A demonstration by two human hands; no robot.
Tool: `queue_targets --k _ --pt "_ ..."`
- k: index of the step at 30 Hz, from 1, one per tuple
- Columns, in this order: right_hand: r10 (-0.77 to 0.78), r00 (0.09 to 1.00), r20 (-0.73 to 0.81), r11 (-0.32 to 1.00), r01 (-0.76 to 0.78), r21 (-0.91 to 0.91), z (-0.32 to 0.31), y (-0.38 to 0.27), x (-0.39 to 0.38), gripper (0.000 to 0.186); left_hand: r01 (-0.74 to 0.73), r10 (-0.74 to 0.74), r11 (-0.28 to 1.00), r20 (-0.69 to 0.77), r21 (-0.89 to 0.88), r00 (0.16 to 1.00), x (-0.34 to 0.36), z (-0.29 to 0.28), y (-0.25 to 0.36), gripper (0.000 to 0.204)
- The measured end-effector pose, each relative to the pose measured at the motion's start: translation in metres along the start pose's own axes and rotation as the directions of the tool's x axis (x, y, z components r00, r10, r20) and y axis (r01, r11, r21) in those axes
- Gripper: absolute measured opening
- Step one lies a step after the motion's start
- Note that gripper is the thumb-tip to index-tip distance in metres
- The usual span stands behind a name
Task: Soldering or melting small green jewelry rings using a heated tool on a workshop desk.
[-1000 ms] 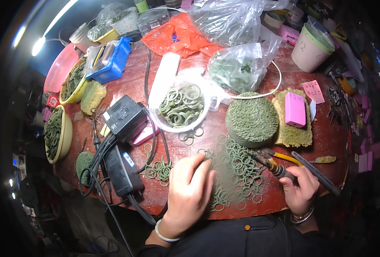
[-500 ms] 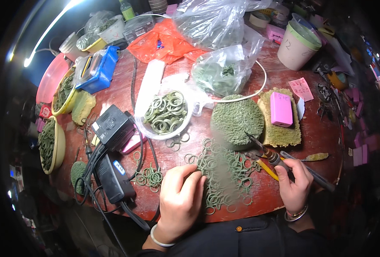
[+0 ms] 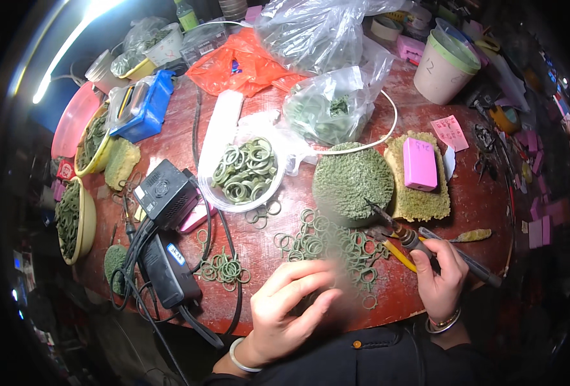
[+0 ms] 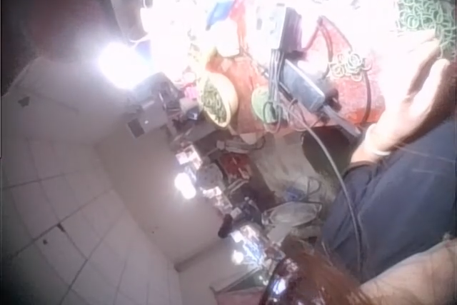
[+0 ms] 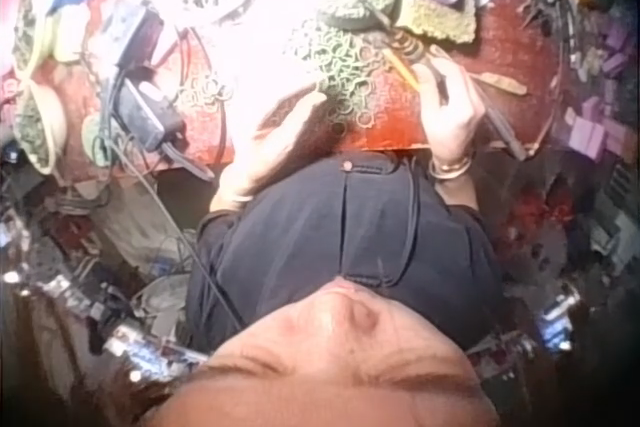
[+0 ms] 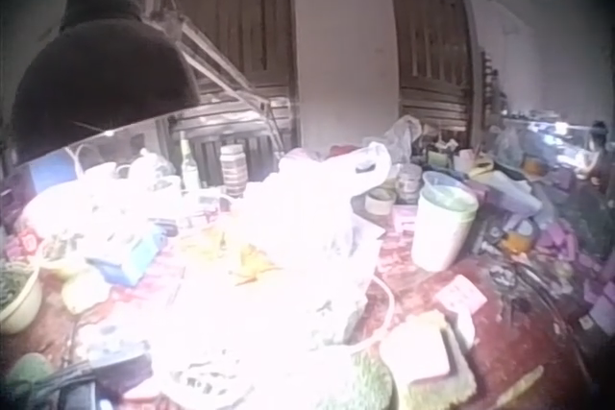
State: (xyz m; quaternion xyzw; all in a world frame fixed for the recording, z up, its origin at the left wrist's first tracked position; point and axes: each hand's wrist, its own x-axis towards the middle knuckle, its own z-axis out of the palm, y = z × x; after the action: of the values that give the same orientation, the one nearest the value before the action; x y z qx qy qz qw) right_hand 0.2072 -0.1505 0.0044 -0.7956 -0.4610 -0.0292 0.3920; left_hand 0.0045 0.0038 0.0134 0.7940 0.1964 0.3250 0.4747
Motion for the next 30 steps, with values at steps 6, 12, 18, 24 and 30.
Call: queue_targets --k 6,12,18,24,30 --pt "-0.008 1.000 0.003 1.000 0.008 -0.004 0.000 -0.001 0.000 0.020 0.049 -0.049 0.997 -0.010 -0.056 0.999 -0.005 -0.004 -0.004 0.025" --pt "-0.022 1.000 0.002 1.000 0.022 -0.007 0.001 0.000 0.000 0.019 0.094 -0.098 0.992 -0.042 -0.084 0.994 -0.006 -0.005 -0.003 0.022" --pt "-0.040 0.998 -0.057 0.999 0.039 -0.011 -0.001 0.000 -0.003 0.022 0.112 -0.116 0.991 -0.054 -0.069 0.992 -0.005 -0.005 0.000 0.019" --pt "-0.214 0.974 0.077 0.976 0.209 0.066 -0.011 -0.007 -0.001 0.036 0.068 -0.076 0.994 -0.090 -0.090 0.993 -0.013 -0.001 -0.012 0.025" --pt "-0.242 0.960 0.138 0.968 0.230 0.097 -0.010 -0.005 -0.001 0.039 0.136 -0.149 0.981 -0.084 -0.139 0.985 -0.015 0.001 -0.010 0.036"
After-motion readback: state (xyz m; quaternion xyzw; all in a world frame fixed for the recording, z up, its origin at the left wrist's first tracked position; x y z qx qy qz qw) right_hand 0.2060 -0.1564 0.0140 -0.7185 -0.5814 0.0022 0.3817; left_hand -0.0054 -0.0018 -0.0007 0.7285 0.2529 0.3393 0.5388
